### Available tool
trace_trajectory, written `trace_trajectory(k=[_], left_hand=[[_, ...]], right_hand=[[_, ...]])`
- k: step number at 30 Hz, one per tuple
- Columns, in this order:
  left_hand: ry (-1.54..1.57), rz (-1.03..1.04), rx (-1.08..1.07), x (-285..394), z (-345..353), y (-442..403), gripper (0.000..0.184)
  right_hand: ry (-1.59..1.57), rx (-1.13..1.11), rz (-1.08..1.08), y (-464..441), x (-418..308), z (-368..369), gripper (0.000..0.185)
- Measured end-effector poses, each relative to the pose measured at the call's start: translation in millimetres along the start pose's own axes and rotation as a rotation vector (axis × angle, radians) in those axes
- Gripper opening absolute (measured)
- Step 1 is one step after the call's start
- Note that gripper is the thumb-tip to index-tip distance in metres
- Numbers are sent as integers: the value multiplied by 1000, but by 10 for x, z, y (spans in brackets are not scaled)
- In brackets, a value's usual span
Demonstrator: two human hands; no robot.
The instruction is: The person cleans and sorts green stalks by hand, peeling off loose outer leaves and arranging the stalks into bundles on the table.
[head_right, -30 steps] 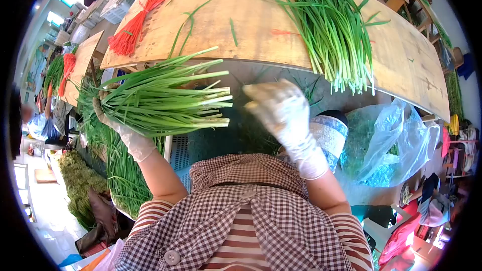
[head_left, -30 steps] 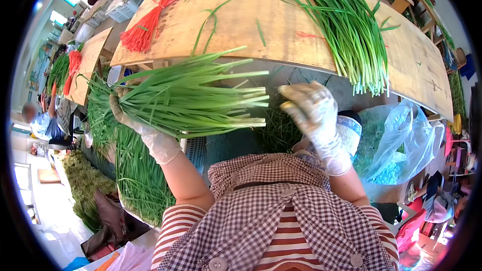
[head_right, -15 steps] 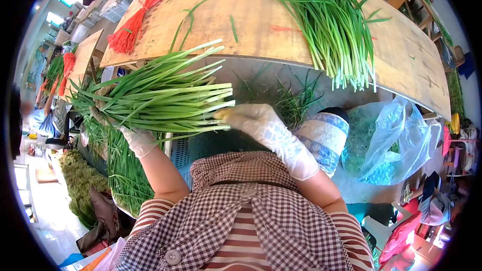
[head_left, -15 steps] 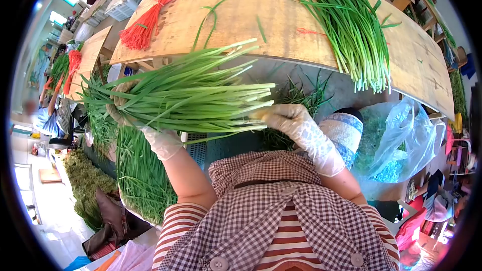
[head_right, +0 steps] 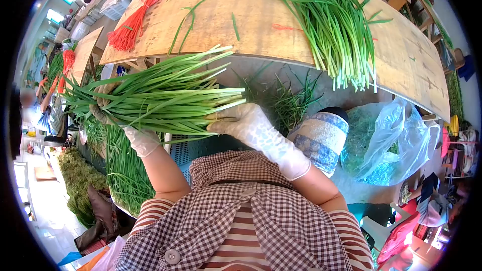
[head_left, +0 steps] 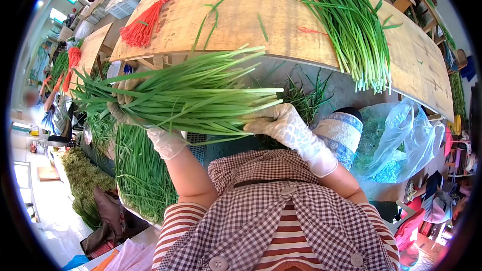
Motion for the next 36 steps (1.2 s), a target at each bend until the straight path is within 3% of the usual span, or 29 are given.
trace_trajectory(k=[6,9,14,16,18,19,22,23,25,27,30,34,36], left_hand=[[48,-59,-21,83,-136,-21,10],[10,-4,23,59,-100,-17,10],[-33,-15,27,97,-39,-25,11],[18,-51,10,231,-9,-53,11],[-51,9,3,325,3,-61,11],[-84,36,-1,350,1,-69,11],[-95,19,33,252,-44,-31,12],[-69,-6,33,177,-46,-30,12],[-49,-8,41,81,-73,-25,13],[-30,-24,36,32,-80,-35,13],[-20,-59,10,70,-120,-38,13],[-101,-32,48,85,-113,0,14],[-149,-61,9,26,-75,-2,15]], right_hand=[[621,3,-265,-31,-28,54,31],[467,119,-305,9,21,13,29],[567,274,-259,95,171,-312,17],[403,488,-91,152,540,-699,10],[566,601,33,173,966,-1071,11],[845,546,68,246,733,-1087,13],[233,300,1,174,276,-649,26],[132,128,-76,129,211,-492,26],[87,-66,7,52,48,-195,29],[2,-134,-39,-21,117,-10,29],[42,-37,-113,-3,73,96,26],[-330,24,-5,-27,171,58,22],[-83,22,-127,-46,83,93,24]])
Point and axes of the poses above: each hand's wrist, its own y-axis away from the middle knuckle, its own z-axis out of the palm, x = y × z, the point moved 3 cm from there along -y, towards the middle knuckle
